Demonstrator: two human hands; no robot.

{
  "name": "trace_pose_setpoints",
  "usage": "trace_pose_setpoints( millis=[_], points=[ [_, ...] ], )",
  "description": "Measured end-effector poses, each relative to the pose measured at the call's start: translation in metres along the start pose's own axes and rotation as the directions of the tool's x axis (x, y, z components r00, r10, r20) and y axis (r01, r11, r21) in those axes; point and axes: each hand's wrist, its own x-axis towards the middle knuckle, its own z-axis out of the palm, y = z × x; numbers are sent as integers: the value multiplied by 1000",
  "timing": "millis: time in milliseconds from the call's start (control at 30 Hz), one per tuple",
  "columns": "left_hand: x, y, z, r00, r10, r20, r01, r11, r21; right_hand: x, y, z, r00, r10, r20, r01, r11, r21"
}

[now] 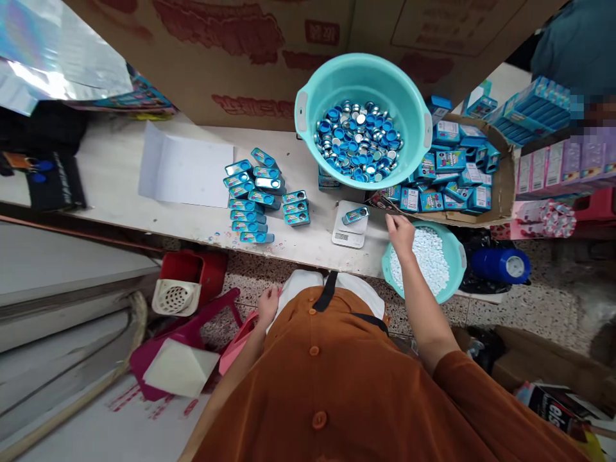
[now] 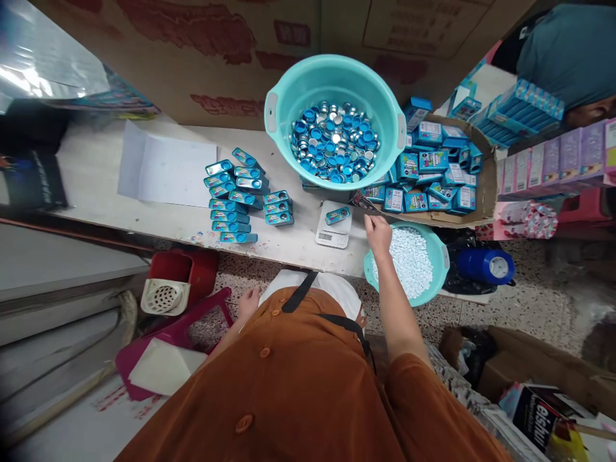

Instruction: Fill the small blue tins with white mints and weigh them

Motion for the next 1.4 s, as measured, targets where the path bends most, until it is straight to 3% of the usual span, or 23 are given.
trace_pose_setpoints(
  millis=[200, 333, 433, 500, 600, 700, 800, 867, 933, 1000, 1067, 1167, 1300, 1400],
  points=[
    [6, 17, -3, 1000, 14, 21, -15, 998, 66, -42, 44, -12, 981, 182, -73, -184, 982, -33],
    [7, 31, -6, 998, 56, 33, -60, 992, 115, -66, 60, -16, 959, 258, -115, -264, 964, -39],
    [6, 53, -10, 978, 201, 56, -208, 962, 175, -84, 65, -17, 946, 297, -131, -304, 952, -31],
    [5, 78, -9, 900, 424, 103, -437, 870, 230, -96, 67, -17, 938, 320, -136, -326, 945, -24],
    [3, 133, 2, 673, 707, 217, -738, 626, 250, -115, 66, -16, 927, 349, -140, -354, 935, -7],
    [-2, 198, 30, 465, 834, 297, -884, 419, 207, -135, 62, -13, 908, 393, -145, -393, 919, 25],
    [-8, 258, 70, 307, 896, 322, -945, 247, 215, -156, 54, -10, 888, 438, -137, -435, 899, 54],
    [-11, 288, 98, 270, 908, 321, -947, 190, 261, -171, 46, -9, 884, 451, -124, -446, 892, 69],
    [-14, 310, 122, 298, 895, 330, -928, 192, 319, -186, 38, -10, 884, 454, -113, -447, 891, 77],
    [-15, 324, 138, 357, 854, 378, -902, 211, 375, -199, 31, -12, 879, 465, -105, -459, 885, 74],
    [-14, 331, 144, 382, 810, 444, -891, 197, 408, -209, 25, -15, 871, 481, -99, -476, 876, 69],
    [-11, 330, 133, 349, 789, 506, -906, 146, 397, -220, 21, -20, 866, 491, -98, -488, 871, 52],
    [-8, 294, 84, 271, 821, 503, -932, 93, 350, -224, 17, -22, 865, 492, -96, -493, 870, 16],
    [0, 250, 39, 289, 835, 468, -923, 113, 368, -220, 13, -18, 876, 472, -99, -474, 880, 8]
  ],
)
